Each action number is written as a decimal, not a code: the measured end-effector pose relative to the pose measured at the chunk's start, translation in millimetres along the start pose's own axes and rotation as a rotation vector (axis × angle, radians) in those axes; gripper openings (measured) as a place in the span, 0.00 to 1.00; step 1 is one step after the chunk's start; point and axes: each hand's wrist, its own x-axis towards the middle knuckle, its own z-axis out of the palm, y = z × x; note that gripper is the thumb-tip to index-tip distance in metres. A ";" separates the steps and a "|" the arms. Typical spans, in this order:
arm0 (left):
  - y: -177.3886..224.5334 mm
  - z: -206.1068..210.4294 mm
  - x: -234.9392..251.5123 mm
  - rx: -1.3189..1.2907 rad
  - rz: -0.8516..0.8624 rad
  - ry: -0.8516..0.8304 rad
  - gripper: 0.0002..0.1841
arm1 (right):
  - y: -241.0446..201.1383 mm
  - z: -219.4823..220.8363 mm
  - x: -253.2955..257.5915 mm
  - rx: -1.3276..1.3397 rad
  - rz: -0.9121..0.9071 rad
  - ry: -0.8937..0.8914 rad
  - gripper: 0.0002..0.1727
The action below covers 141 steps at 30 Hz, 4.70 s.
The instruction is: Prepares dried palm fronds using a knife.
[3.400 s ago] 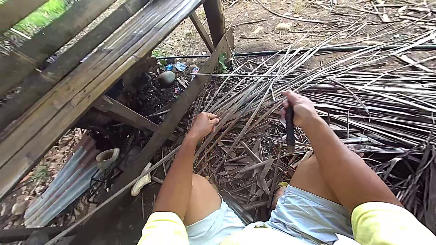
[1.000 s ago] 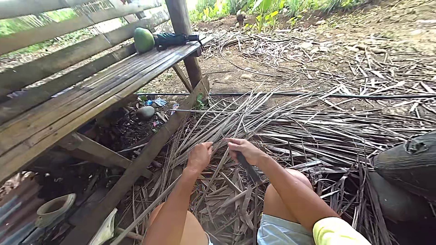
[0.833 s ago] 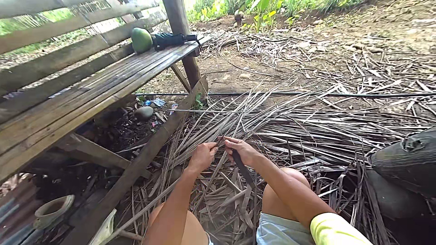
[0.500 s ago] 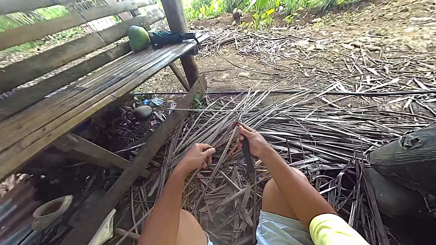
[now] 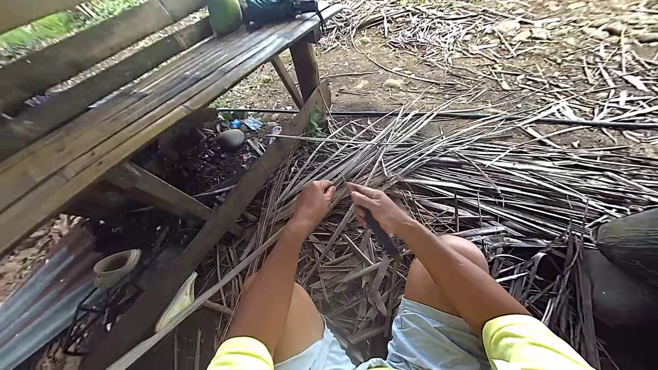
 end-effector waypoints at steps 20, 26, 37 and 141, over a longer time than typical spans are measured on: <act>9.8 21.2 -13.2 0.280 0.048 0.161 0.14 | 14.1 22.3 16.1 -0.243 -0.097 0.154 0.25; 11.0 15.1 -13.0 0.182 -0.020 0.117 0.16 | 15.9 11.2 10.0 -0.281 -0.067 0.118 0.27; 20.5 9.7 -25.2 0.282 -0.057 -0.015 0.15 | 22.0 -6.6 29.0 0.022 0.029 0.244 0.28; -0.6 -15.5 -29.4 0.045 -0.026 -0.042 0.12 | -3.9 -104.3 43.4 0.071 -0.081 0.650 0.25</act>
